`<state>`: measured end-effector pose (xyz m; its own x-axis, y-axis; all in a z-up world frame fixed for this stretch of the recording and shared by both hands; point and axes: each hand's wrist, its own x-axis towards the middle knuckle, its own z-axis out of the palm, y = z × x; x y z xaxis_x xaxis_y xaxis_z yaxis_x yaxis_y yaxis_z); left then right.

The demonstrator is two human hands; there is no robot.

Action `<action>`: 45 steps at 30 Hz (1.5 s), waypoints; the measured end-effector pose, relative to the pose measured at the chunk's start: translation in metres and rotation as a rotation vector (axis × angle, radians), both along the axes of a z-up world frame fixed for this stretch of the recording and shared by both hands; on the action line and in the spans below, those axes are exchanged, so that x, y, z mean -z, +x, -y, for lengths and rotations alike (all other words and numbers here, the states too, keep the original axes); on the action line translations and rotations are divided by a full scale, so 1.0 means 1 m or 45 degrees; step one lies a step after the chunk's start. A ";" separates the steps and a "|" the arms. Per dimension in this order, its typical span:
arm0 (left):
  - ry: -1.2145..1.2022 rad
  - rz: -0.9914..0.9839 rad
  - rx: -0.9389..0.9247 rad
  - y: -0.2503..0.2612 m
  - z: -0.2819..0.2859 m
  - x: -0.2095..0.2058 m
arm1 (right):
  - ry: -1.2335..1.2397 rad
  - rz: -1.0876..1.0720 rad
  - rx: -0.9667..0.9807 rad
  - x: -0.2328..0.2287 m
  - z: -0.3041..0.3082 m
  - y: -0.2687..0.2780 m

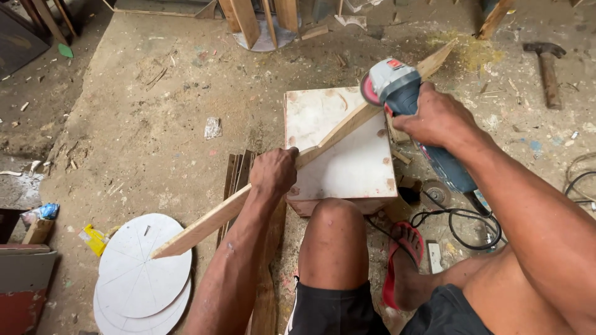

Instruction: The person uses an angle grinder to sand the edges and surfaces of a long, curved piece of wood. They hold the wood with one hand and move the grinder along its length, then flip the wood to sand the other side.

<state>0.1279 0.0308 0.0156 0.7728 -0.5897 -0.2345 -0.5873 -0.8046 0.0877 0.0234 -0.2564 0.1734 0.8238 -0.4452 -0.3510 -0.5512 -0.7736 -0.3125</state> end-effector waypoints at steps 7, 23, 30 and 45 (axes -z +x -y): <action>0.034 -0.048 -0.040 0.006 0.004 -0.011 | 0.001 0.024 0.024 0.000 0.001 -0.003; 0.091 -0.066 -0.098 0.003 0.004 -0.001 | 0.062 0.032 0.066 0.002 0.005 0.010; 0.128 -0.065 -0.047 0.007 0.003 -0.015 | 0.102 -0.018 0.065 -0.009 0.005 0.007; 0.112 -0.085 -0.056 0.003 0.003 -0.024 | 0.107 0.071 0.007 0.011 0.016 0.002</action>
